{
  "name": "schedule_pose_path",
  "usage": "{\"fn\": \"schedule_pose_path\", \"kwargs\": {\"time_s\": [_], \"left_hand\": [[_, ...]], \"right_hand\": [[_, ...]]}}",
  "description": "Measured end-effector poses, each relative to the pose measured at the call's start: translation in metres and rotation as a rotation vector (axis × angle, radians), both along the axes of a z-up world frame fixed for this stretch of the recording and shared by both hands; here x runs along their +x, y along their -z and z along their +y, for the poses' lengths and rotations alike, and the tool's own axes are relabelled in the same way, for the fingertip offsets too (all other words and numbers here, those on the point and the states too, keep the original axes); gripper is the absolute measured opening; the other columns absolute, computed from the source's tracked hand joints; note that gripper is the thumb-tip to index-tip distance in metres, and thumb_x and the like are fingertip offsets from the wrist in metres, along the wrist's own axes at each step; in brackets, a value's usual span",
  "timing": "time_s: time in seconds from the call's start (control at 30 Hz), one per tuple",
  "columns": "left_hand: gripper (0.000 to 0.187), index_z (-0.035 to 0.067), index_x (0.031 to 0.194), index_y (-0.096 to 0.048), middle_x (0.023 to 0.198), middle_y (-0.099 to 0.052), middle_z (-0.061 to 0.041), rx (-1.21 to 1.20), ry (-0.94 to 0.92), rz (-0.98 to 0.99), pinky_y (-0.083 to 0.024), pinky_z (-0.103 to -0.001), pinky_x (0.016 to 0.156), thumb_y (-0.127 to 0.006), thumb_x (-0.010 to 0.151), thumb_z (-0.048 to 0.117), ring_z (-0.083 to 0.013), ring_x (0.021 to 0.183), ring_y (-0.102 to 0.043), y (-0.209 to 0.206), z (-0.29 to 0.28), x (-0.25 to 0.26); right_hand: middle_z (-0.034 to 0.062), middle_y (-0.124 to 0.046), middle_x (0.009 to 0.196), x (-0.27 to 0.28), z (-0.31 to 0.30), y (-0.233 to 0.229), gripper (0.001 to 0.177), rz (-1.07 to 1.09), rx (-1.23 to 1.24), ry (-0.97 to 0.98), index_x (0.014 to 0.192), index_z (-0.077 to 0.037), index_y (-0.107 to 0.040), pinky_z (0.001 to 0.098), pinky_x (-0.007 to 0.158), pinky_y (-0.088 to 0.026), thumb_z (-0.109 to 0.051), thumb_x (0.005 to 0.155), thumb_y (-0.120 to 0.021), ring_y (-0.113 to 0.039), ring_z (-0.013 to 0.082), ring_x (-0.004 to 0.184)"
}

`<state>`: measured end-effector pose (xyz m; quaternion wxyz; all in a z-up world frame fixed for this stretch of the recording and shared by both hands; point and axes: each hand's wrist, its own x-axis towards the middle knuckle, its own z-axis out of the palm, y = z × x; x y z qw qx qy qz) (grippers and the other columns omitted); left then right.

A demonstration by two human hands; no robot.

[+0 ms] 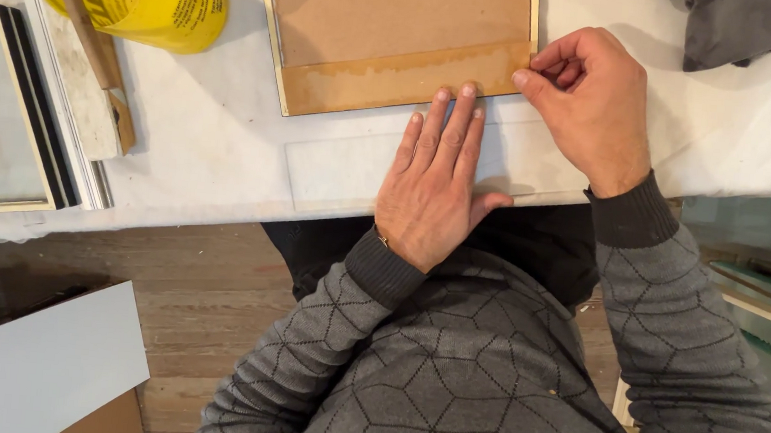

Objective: Assembling the back of a picture frame by applying adhesive tape and using a brush to wet gummed tape for sealing.

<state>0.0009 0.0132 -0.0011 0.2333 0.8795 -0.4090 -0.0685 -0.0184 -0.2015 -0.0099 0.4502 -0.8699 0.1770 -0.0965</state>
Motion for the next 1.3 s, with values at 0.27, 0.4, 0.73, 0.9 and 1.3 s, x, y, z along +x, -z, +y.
{"fn": "schedule_pose_path", "kwargs": {"time_s": [0.27,0.4,0.73,0.9,1.3], "left_hand": [[0.096,-0.006,0.154,-0.04,0.168,-0.027,-0.016,0.024,-0.008,-0.024,-0.026,-0.051,0.128,-0.068,0.089,0.06,-0.0336,0.158,-0.025,0.002,-0.002,-0.001],[0.095,-0.006,0.154,-0.04,0.168,-0.027,-0.017,0.028,-0.008,-0.019,-0.026,-0.051,0.129,-0.067,0.09,0.06,-0.0338,0.158,-0.025,0.001,-0.003,-0.001],[0.097,-0.006,0.154,-0.04,0.168,-0.027,-0.019,0.03,0.069,-0.01,-0.024,-0.05,0.129,-0.067,0.089,0.06,-0.032,0.158,-0.025,0.004,-0.021,-0.004],[0.1,-0.013,0.15,-0.037,0.164,-0.027,-0.028,0.027,0.085,-0.001,-0.022,-0.053,0.127,-0.065,0.091,0.062,-0.038,0.155,-0.025,0.006,-0.004,0.003],[0.077,-0.01,0.148,-0.046,0.159,-0.041,-0.029,0.252,-0.367,-0.241,-0.029,-0.056,0.121,-0.067,0.1,0.046,-0.0445,0.15,-0.037,-0.007,0.149,0.053]], "right_hand": [[0.0029,-0.069,0.095,-0.002,-0.004,-0.001,0.024,0.032,0.008,-0.036,0.102,0.0,-0.067,0.0222,0.072,-0.054,-0.01,0.096,-0.088,-0.061,0.0072,0.08],[0.0034,-0.068,0.096,-0.003,-0.002,-0.001,0.025,0.031,-0.01,-0.04,0.102,0.0,-0.067,0.0225,0.072,-0.054,-0.01,0.095,-0.089,-0.061,0.0078,0.08],[0.0046,-0.067,0.097,-0.002,-0.002,-0.003,0.024,0.037,-0.036,-0.045,0.102,0.001,-0.068,0.0239,0.073,-0.054,-0.009,0.095,-0.088,-0.061,0.0092,0.08],[0.0044,-0.068,0.098,-0.003,-0.003,-0.003,0.024,0.046,-0.013,-0.051,0.104,0.001,-0.067,0.0238,0.074,-0.055,-0.01,0.096,-0.087,-0.061,0.0088,0.082],[0.0055,-0.07,0.112,-0.044,-0.081,-0.021,0.02,0.065,-0.155,0.135,0.116,-0.001,-0.063,0.026,0.084,-0.056,-0.01,0.109,-0.079,-0.067,0.0132,0.094]]}}
